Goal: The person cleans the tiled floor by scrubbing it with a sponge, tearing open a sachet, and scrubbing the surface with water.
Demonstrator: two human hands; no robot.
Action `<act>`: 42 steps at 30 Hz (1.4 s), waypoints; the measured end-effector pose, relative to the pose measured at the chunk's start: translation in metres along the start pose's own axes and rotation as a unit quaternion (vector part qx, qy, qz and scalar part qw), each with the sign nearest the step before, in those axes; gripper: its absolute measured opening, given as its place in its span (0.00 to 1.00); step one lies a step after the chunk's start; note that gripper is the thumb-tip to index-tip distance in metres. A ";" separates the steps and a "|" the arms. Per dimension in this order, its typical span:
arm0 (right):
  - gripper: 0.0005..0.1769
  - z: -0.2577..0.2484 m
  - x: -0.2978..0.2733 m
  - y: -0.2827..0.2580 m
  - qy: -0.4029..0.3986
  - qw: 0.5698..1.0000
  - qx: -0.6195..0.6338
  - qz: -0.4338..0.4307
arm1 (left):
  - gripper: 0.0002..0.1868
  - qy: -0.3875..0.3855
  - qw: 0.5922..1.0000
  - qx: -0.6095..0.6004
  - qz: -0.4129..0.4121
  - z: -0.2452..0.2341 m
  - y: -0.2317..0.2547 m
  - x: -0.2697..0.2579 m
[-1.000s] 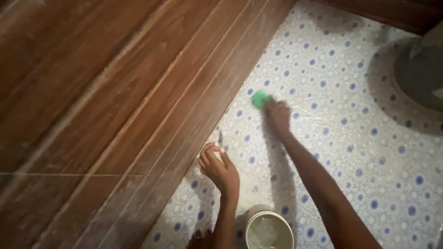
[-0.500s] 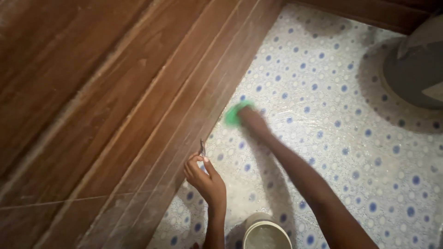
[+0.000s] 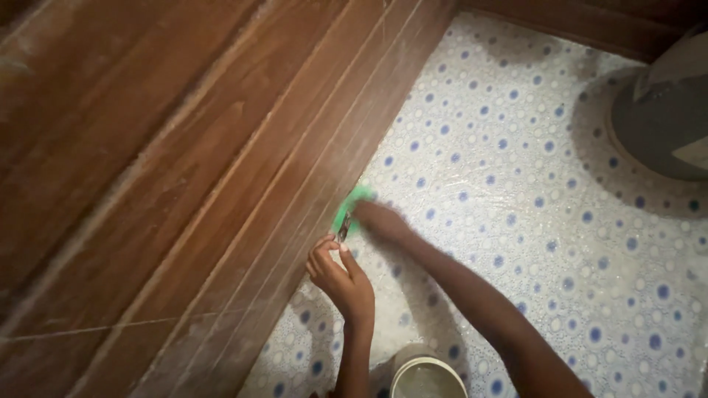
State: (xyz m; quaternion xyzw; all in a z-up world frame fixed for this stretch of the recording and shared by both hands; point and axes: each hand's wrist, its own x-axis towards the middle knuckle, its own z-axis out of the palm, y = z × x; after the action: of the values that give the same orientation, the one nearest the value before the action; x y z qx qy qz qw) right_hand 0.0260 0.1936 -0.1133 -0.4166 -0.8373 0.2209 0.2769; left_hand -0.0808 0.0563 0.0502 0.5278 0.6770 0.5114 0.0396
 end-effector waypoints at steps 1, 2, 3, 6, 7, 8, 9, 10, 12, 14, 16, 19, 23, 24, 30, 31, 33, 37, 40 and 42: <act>0.29 -0.024 0.008 0.030 0.058 0.993 -0.096 -0.025 | 0.06 0.002 1.000 0.002 0.001 0.000 0.001 0.000; 0.21 -0.038 0.015 0.048 0.128 0.978 -0.166 0.008 | 0.06 0.005 1.000 0.003 0.002 0.000 0.002 -0.001; 0.15 -0.046 0.021 0.054 0.195 0.952 -0.234 0.041 | 0.06 0.007 1.000 0.006 0.003 -0.001 0.002 -0.002; 0.13 -0.032 0.003 0.013 0.039 0.992 -0.029 0.116 | 0.06 -0.001 1.000 -0.002 -0.005 0.002 0.002 -0.006; 0.13 -0.023 -0.007 -0.011 -0.014 0.989 0.040 0.140 | 0.07 -0.003 1.000 -0.005 -0.008 0.004 0.002 -0.007; 0.16 -0.011 -0.013 -0.040 -0.022 0.997 0.063 0.048 | 0.07 -0.004 1.000 -0.008 -0.010 0.006 0.001 -0.008; 0.18 0.003 -0.025 -0.074 -0.177 0.953 0.170 0.180 | 0.07 -0.006 1.000 -0.010 -0.011 0.008 0.000 -0.007; 0.21 0.000 -0.048 -0.093 -0.157 0.945 0.279 0.066 | 0.07 -0.003 1.000 -0.003 -0.010 0.010 -0.002 -0.007; 0.21 -0.006 -0.053 -0.101 -0.169 0.936 0.301 0.067 | 0.06 0.003 1.000 0.012 -0.007 0.012 -0.006 -0.006; 0.18 -0.005 -0.020 -0.073 -0.232 0.921 0.121 0.288 | 0.06 -0.003 1.000 0.014 -0.005 0.011 -0.012 -0.004; 0.39 -0.045 -0.010 0.002 0.150 0.974 -0.128 -0.112 | 0.05 -0.008 1.000 0.013 -0.011 0.012 -0.016 -0.003; 0.13 -0.065 0.004 0.071 0.161 0.939 -0.266 0.145 | 0.05 -0.022 0.999 0.021 -0.031 0.011 -0.022 -0.002; 0.09 -0.025 -0.024 0.039 0.072 0.983 -0.099 0.137 | 0.05 -0.048 0.996 0.046 -0.064 0.012 -0.025 0.004; 0.10 -0.006 -0.040 0.012 0.052 0.992 -0.113 0.032 | 0.05 -0.058 0.994 0.051 -0.072 0.014 -0.025 0.006; 0.23 -0.008 -0.040 -0.023 0.045 0.990 -0.132 -0.009 | 0.04 -0.165 0.965 0.157 -0.132 0.013 -0.035 0.016; 0.31 -0.033 -0.020 -0.002 0.110 0.976 -0.185 0.013 | 0.04 -0.179 0.960 0.162 -0.145 0.012 -0.035 0.016; 0.30 -0.079 0.018 0.027 0.183 0.895 0.033 0.406 | 0.04 -0.207 0.948 0.173 -0.169 0.008 -0.036 0.017; 0.19 -0.081 0.034 0.009 0.145 0.950 -0.005 0.275 | 0.06 -0.130 0.973 0.129 -0.140 0.000 -0.026 0.024; 0.10 -0.027 0.010 -0.053 0.038 0.988 -0.141 0.047 | 0.07 -0.098 0.980 0.121 -0.120 -0.012 -0.011 0.022; 0.08 -0.005 -0.010 -0.090 -0.100 0.994 -0.011 0.047 | 0.05 -0.097 0.983 0.105 -0.114 -0.012 -0.006 0.023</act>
State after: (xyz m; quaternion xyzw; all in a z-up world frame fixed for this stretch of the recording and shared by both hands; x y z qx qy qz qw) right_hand -0.0179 0.1359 -0.0583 -0.4343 -0.8426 0.2651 0.1766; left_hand -0.1022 0.0663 0.0627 0.4956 0.7758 0.3756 0.1072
